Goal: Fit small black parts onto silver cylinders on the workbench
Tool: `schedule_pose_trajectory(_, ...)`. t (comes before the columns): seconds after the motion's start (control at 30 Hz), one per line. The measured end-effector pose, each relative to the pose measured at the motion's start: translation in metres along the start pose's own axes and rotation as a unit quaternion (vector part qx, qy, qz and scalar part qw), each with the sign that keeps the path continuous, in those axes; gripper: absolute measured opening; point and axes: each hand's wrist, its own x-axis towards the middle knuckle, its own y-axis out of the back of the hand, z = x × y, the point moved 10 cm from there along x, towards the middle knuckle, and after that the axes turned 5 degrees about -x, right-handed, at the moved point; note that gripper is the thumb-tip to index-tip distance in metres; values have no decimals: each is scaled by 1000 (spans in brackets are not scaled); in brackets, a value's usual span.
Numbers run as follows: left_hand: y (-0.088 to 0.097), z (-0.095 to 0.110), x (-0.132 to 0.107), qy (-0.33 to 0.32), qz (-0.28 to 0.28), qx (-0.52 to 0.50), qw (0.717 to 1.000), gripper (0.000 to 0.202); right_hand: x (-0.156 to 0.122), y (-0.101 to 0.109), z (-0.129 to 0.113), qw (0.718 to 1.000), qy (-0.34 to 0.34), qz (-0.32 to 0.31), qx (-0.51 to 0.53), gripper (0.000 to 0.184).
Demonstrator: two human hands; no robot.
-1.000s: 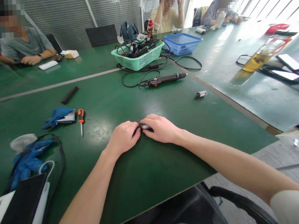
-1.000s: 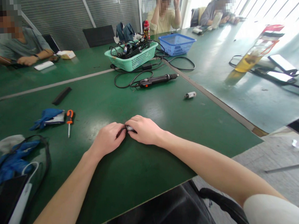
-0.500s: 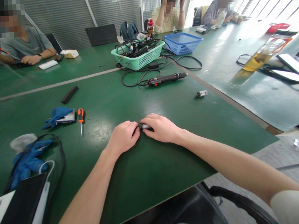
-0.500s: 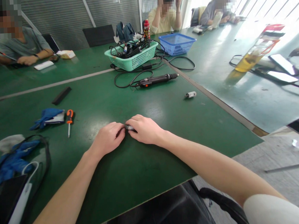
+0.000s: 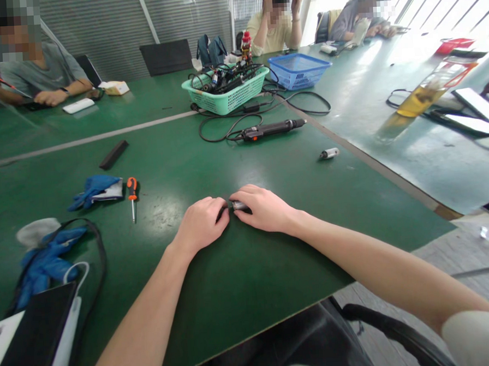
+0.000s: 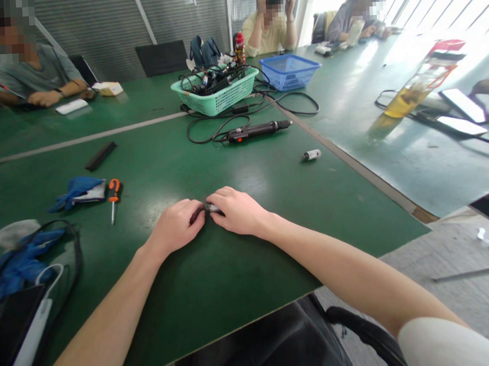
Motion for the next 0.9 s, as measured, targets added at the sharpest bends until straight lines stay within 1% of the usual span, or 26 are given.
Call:
schedule_pose_trajectory(0.43, 2, 1, -1, 1, 5, -3, 1000, 15, 0, 1, -1, 1000, 5, 3, 14, 27)
schedule_pose_trajectory(0.63, 2, 1, -1, 0, 2, -4, 1000, 15, 0, 0, -1, 1000, 9, -4, 5, 27)
schedule_pose_trajectory(0.9, 2, 2, -1, -9, 2, -12, 1000, 15, 0, 1, -2, 1000, 14, 1, 10, 26)
